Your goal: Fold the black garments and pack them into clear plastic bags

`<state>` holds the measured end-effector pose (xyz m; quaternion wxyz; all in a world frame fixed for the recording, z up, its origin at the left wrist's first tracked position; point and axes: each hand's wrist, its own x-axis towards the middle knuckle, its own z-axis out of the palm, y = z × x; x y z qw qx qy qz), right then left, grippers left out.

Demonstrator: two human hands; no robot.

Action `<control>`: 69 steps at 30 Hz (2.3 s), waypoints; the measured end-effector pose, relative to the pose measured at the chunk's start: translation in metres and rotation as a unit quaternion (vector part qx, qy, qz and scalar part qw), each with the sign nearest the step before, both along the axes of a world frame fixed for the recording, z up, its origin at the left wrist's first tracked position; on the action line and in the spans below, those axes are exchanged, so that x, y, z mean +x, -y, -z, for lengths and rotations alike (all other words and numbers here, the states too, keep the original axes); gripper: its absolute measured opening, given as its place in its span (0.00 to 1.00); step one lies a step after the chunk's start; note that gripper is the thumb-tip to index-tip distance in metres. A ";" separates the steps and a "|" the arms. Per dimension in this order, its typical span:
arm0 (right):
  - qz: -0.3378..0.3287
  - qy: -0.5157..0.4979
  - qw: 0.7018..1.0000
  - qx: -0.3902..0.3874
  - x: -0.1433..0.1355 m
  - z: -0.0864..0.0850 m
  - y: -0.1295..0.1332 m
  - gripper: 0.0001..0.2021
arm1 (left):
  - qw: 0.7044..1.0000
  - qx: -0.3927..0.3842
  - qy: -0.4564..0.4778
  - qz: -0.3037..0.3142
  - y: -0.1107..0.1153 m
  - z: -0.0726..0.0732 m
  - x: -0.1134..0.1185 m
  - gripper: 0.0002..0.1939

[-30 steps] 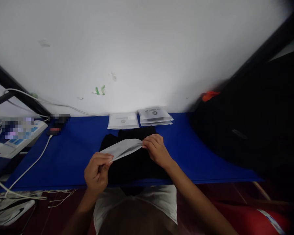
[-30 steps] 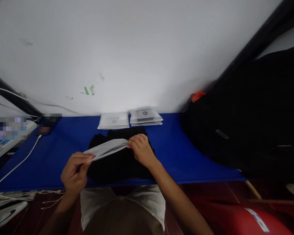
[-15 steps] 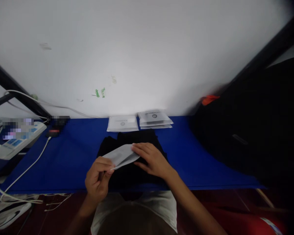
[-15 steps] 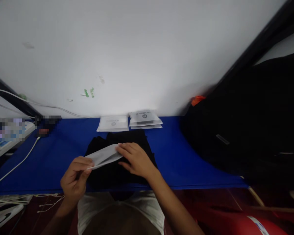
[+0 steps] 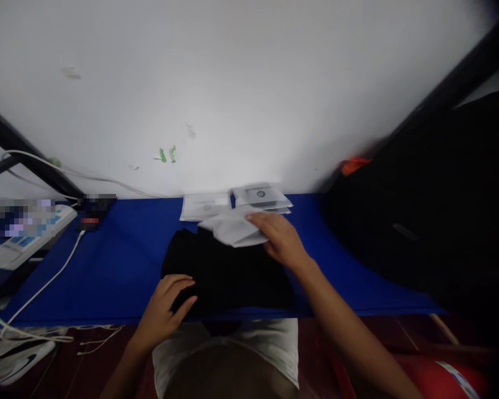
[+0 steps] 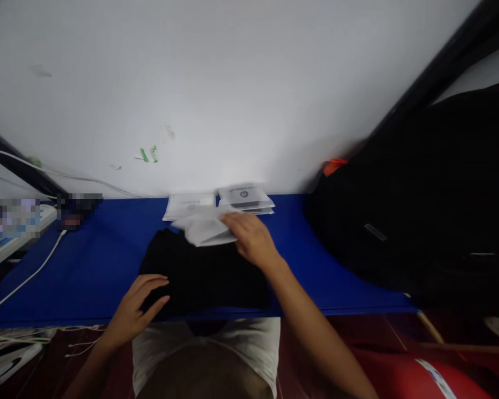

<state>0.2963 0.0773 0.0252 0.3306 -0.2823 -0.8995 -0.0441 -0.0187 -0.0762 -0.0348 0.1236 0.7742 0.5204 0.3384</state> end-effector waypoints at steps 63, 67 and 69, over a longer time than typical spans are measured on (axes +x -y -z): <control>0.204 0.175 0.956 -0.118 -0.009 0.053 -0.060 0.12 | 0.982 -0.121 -0.113 -0.087 -0.167 -0.019 0.021 0.06; 0.194 0.169 0.961 -0.103 -0.005 0.048 -0.056 0.11 | 0.989 -0.093 -0.081 -0.081 -0.160 -0.022 0.016 0.06; 0.187 0.152 0.966 -0.091 0.000 0.045 -0.046 0.11 | 0.995 -0.067 -0.048 -0.060 -0.150 -0.025 0.013 0.06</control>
